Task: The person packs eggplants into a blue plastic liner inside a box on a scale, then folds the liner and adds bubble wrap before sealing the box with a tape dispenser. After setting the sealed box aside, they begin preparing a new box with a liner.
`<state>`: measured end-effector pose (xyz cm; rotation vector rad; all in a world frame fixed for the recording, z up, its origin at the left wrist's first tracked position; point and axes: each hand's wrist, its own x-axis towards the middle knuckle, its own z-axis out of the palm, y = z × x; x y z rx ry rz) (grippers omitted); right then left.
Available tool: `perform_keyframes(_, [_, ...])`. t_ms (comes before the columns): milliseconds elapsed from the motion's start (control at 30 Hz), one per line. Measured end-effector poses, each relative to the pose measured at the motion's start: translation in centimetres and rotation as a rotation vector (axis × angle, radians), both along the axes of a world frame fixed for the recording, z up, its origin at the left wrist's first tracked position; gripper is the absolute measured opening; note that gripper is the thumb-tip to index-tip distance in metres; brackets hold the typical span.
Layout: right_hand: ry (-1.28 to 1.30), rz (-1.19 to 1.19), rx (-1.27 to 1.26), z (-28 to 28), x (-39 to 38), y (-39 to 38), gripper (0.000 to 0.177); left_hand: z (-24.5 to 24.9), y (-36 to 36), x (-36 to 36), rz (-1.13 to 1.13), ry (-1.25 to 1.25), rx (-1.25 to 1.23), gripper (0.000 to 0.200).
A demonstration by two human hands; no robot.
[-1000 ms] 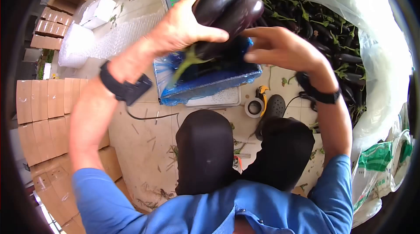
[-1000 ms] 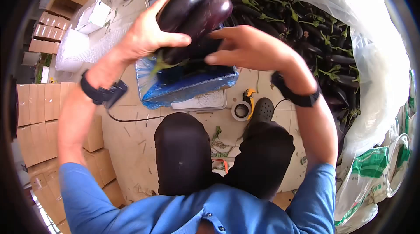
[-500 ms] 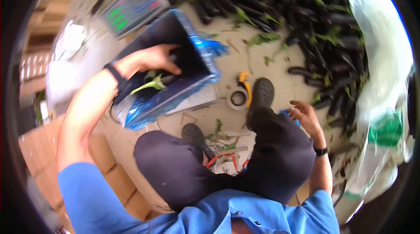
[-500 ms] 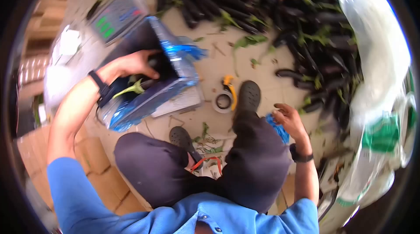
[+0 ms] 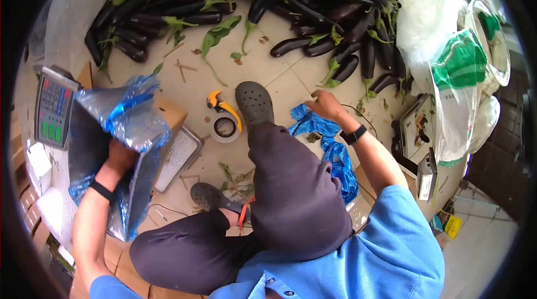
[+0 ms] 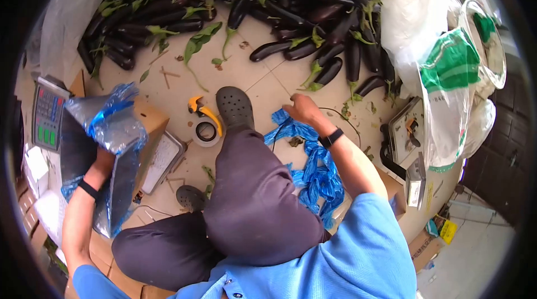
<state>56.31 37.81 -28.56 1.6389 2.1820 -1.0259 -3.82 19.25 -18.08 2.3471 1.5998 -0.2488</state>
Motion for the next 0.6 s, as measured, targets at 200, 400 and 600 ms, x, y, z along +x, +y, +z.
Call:
perform_keyframes(200, [0.336, -0.924, -0.177, -4.9, -1.4, 7.7, 0.049, 1.9, -0.1, -1.5, 0.083, -0.205, -0.288, 0.036])
perform_keyframes(400, [0.666, -1.535, 0.116, -12.7, -2.4, 15.3, 0.042, 11.8, 4.4, 2.3, 0.742, -0.372, -0.595, 0.044])
perform_keyframes(600, [0.199, -1.159, 0.153, -5.9, -0.4, 12.0, 0.052, 18.2, 5.0, -0.4, 0.855, -0.541, -0.626, 0.044])
